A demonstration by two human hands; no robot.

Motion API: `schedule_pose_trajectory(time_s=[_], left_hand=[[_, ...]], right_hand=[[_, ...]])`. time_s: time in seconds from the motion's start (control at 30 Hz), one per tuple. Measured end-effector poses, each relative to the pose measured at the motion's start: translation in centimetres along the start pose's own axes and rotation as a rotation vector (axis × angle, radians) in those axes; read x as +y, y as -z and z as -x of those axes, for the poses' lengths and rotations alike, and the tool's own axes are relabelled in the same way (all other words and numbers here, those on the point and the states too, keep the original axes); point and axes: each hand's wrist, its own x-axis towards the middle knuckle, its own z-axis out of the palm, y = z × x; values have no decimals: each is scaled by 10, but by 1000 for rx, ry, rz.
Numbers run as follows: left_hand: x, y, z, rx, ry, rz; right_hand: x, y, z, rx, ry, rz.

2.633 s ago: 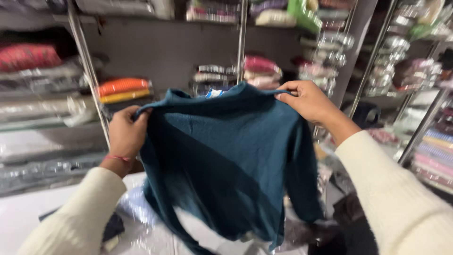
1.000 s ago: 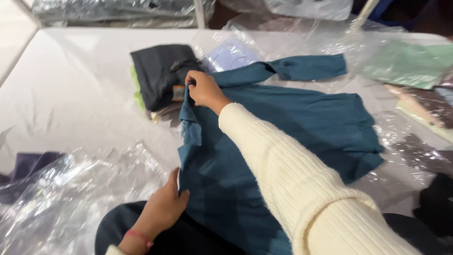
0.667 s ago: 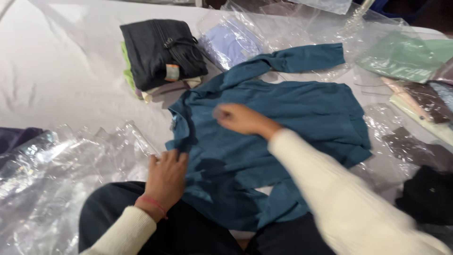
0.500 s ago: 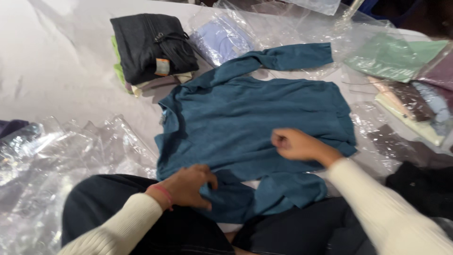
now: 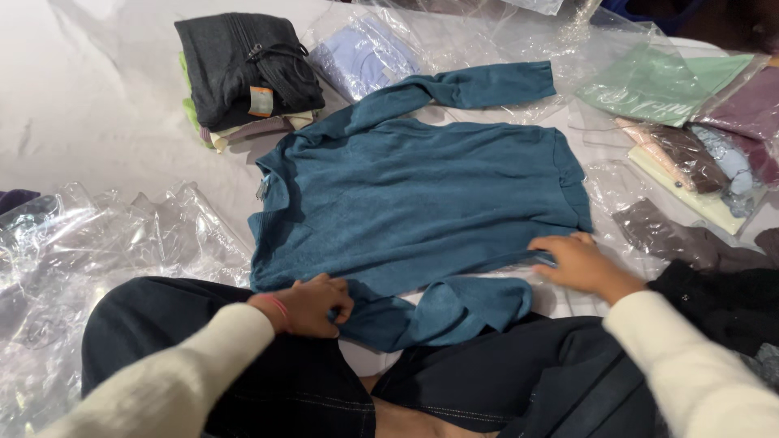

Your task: The person folds garments one at a time on a white table, smoothing and aligning each shirt or top before folding it into a compact square. Each folded garment is then wrapped in a clear plastic bag and the bagged items are stacked together on the table.

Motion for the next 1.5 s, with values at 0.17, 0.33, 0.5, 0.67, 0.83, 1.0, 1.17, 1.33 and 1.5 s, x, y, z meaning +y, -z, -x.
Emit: schedule_pose_trajectory(time_s=[0.17, 0.33, 0.5, 0.67, 0.83, 1.0, 1.17, 1.33, 1.5], left_hand=[[4, 21, 12, -167, 37, 339], [11, 31, 10, -233, 124, 389], [0, 30, 6, -266, 112, 435], [-40, 59, -8, -205, -8, 802], [-78, 104, -5, 429, 199, 1507], [-96, 85, 4, 309, 635, 1003], [-140, 60, 0, 405, 632, 758], [-149, 60, -20, 605, 524, 407], [-128, 65, -41, 814, 501, 295]], right_hand=[[42, 15, 7, -412, -262, 34], [92, -5, 6, -406, -70, -122], [130, -16, -2, -396, -212, -393], [133, 2, -8, -282, -214, -366], [128, 26, -38, 139, -469, -967], [121, -8, -60, 204, -523, -852], [113, -15, -60, 551, -512, -550], [4, -43, -64, 357, -103, -590], [-76, -32, -50, -3, 90, -372]])
